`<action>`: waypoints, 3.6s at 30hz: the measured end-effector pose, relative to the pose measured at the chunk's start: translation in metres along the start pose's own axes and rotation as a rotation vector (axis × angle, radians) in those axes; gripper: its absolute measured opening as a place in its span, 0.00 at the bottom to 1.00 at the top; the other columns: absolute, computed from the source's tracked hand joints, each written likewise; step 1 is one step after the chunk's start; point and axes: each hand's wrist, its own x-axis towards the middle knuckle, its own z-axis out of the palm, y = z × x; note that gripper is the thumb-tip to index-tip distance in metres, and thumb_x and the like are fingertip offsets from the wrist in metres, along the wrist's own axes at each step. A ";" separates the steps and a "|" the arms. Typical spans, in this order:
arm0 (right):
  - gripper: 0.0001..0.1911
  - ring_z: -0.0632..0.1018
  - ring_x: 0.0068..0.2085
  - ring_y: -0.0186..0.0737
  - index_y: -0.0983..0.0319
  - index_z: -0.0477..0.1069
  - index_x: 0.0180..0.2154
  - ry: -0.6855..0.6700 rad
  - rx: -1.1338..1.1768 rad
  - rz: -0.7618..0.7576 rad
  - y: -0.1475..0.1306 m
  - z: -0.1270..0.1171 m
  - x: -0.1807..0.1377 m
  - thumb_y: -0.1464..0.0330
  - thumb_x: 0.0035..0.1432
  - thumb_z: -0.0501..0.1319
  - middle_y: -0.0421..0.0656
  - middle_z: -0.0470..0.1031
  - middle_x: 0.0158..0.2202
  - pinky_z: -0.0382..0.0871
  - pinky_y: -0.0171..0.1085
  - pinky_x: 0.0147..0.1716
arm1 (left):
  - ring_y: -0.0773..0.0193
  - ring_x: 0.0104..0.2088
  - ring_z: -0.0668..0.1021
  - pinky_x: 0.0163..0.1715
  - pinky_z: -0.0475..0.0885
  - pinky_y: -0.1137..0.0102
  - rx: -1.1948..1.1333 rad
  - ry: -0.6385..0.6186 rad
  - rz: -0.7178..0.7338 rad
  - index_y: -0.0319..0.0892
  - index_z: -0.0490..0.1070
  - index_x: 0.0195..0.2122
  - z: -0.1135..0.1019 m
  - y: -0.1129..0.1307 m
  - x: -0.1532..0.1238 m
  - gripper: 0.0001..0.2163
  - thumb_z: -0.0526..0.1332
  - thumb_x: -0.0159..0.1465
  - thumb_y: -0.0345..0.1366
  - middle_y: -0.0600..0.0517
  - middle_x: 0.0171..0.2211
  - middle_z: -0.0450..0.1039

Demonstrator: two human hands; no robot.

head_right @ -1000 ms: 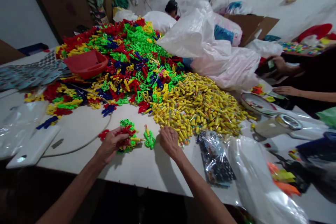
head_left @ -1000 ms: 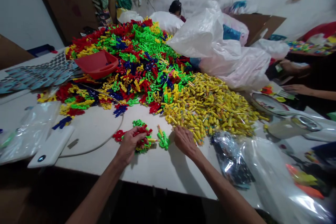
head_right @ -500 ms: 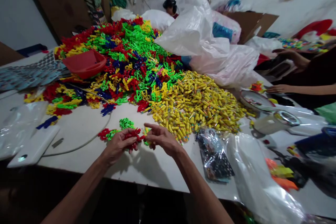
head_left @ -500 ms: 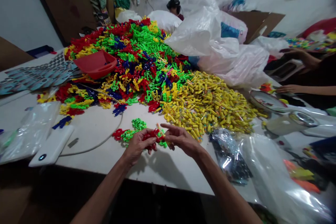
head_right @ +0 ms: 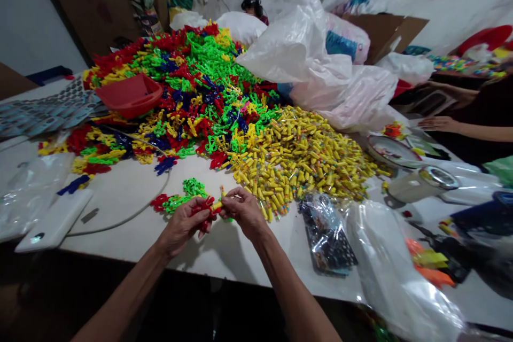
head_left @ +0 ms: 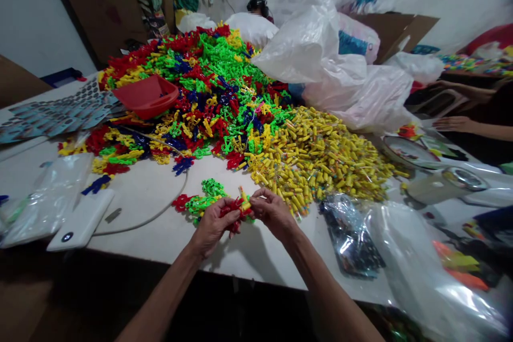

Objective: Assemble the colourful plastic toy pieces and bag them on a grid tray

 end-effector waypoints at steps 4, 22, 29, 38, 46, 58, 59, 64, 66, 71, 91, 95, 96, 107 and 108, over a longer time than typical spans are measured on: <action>0.16 0.69 0.16 0.28 0.62 0.63 0.25 -0.035 0.041 0.049 0.001 -0.003 -0.001 0.66 0.39 0.71 0.32 0.66 0.14 0.61 0.28 0.18 | 0.71 0.19 0.72 0.16 0.62 0.77 -0.004 -0.038 0.029 0.39 0.64 0.35 -0.001 -0.001 -0.002 0.17 0.67 0.50 0.41 0.53 0.24 0.73; 0.15 0.74 0.31 0.39 0.64 0.69 0.36 0.224 -1.038 -0.290 -0.007 -0.021 0.033 0.58 0.54 0.59 0.45 0.74 0.32 0.65 0.35 0.29 | 0.55 0.37 0.74 0.37 0.66 0.65 1.161 0.203 0.211 0.42 0.73 0.33 -0.030 0.036 0.039 0.11 0.60 0.55 0.44 0.47 0.33 0.75; 0.12 0.75 0.37 0.45 0.65 0.69 0.41 0.304 -2.015 -0.152 -0.011 -0.017 0.089 0.74 0.56 0.51 0.55 0.69 0.45 0.65 0.40 0.33 | 0.52 0.49 0.68 0.48 0.60 0.61 1.489 0.217 0.256 0.40 0.69 0.40 -0.021 0.033 0.156 0.09 0.53 0.60 0.34 0.41 0.47 0.68; 0.13 0.75 0.39 0.49 0.66 0.66 0.43 0.395 -1.957 -0.104 -0.016 -0.038 0.085 0.74 0.57 0.50 0.53 0.73 0.38 0.63 0.40 0.34 | 0.50 0.51 0.67 0.50 0.58 0.59 1.240 0.245 0.251 0.39 0.67 0.30 -0.024 0.021 0.169 0.04 0.57 0.53 0.27 0.41 0.42 0.70; 0.13 0.74 0.41 0.44 0.64 0.67 0.41 0.473 -1.839 -0.059 -0.034 -0.040 0.088 0.69 0.54 0.54 0.49 0.73 0.40 0.59 0.35 0.33 | 0.65 0.24 0.74 0.21 0.66 0.72 0.682 0.232 0.154 0.40 0.63 0.29 -0.015 0.030 0.104 0.16 0.54 0.57 0.51 0.52 0.23 0.70; 0.05 0.70 0.26 0.36 0.63 0.68 0.26 0.479 -1.278 -0.327 -0.018 -0.060 0.026 0.69 0.47 0.55 0.40 0.70 0.24 0.56 0.32 0.25 | 0.68 0.21 0.74 0.15 0.63 0.77 0.109 0.117 -0.062 0.38 0.65 0.32 0.002 0.008 0.016 0.14 0.64 0.51 0.42 0.54 0.24 0.71; 0.06 0.70 0.26 0.36 0.64 0.68 0.27 0.498 -1.282 -0.365 -0.019 -0.059 0.025 0.69 0.48 0.55 0.40 0.70 0.24 0.57 0.32 0.25 | 0.68 0.21 0.75 0.15 0.64 0.77 0.116 0.094 -0.068 0.38 0.65 0.31 0.005 0.005 0.015 0.13 0.63 0.51 0.42 0.54 0.23 0.71; 0.10 0.72 0.33 0.38 0.65 0.69 0.36 0.527 -1.597 -0.434 -0.040 -0.050 0.035 0.67 0.57 0.52 0.45 0.72 0.33 0.59 0.33 0.31 | 0.69 0.22 0.74 0.16 0.63 0.77 0.109 0.089 -0.078 0.38 0.65 0.32 0.014 -0.007 0.011 0.14 0.63 0.51 0.43 0.53 0.25 0.71; 0.11 0.72 0.35 0.39 0.64 0.69 0.38 0.407 -1.806 -0.302 -0.044 -0.047 0.040 0.66 0.58 0.53 0.47 0.73 0.36 0.59 0.34 0.30 | 0.69 0.21 0.74 0.15 0.62 0.77 0.115 0.118 -0.068 0.38 0.65 0.33 0.014 -0.008 0.008 0.14 0.63 0.51 0.43 0.54 0.24 0.71; 0.11 0.73 0.35 0.42 0.64 0.72 0.34 0.229 -2.013 -0.134 -0.026 -0.046 0.045 0.76 0.55 0.52 0.51 0.72 0.42 0.61 0.36 0.31 | 0.71 0.19 0.69 0.16 0.61 0.77 0.208 0.121 -0.036 0.38 0.66 0.33 0.007 -0.012 0.002 0.13 0.64 0.51 0.40 0.56 0.20 0.68; 0.13 0.65 0.19 0.25 0.67 0.74 0.27 -0.259 -0.466 0.030 -0.034 -0.018 -0.015 0.62 0.49 0.64 0.38 0.70 0.20 0.56 0.29 0.20 | 0.74 0.21 0.69 0.21 0.61 0.77 0.143 -0.046 -0.019 0.39 0.65 0.41 0.006 0.001 -0.014 0.17 0.64 0.54 0.38 0.53 0.27 0.72; 0.12 0.67 0.19 0.26 0.67 0.75 0.27 -0.289 -0.374 0.060 -0.027 -0.021 -0.015 0.63 0.47 0.65 0.39 0.71 0.20 0.58 0.29 0.21 | 0.73 0.23 0.71 0.23 0.64 0.76 0.158 -0.055 0.000 0.38 0.67 0.41 0.005 0.001 -0.015 0.17 0.65 0.53 0.38 0.53 0.26 0.73; 0.12 0.68 0.20 0.27 0.67 0.75 0.27 -0.299 -0.343 0.065 -0.026 -0.021 -0.015 0.63 0.46 0.66 0.39 0.71 0.20 0.58 0.30 0.21 | 0.72 0.23 0.72 0.24 0.65 0.76 0.163 -0.064 -0.004 0.37 0.67 0.41 0.005 0.001 -0.015 0.17 0.66 0.53 0.38 0.53 0.26 0.73; 0.11 0.71 0.19 0.29 0.67 0.74 0.26 -0.285 -0.243 0.091 -0.021 -0.019 -0.017 0.66 0.41 0.70 0.40 0.72 0.18 0.61 0.29 0.21 | 0.70 0.23 0.73 0.24 0.67 0.74 0.135 -0.099 -0.016 0.39 0.71 0.42 -0.001 -0.006 -0.012 0.17 0.66 0.52 0.38 0.53 0.25 0.73; 0.12 0.71 0.20 0.29 0.67 0.74 0.26 -0.293 -0.223 0.101 -0.020 -0.018 -0.017 0.66 0.40 0.70 0.40 0.73 0.18 0.61 0.29 0.21 | 0.70 0.23 0.73 0.24 0.67 0.74 0.129 -0.112 -0.021 0.39 0.72 0.42 -0.002 -0.006 -0.011 0.16 0.66 0.52 0.38 0.53 0.26 0.73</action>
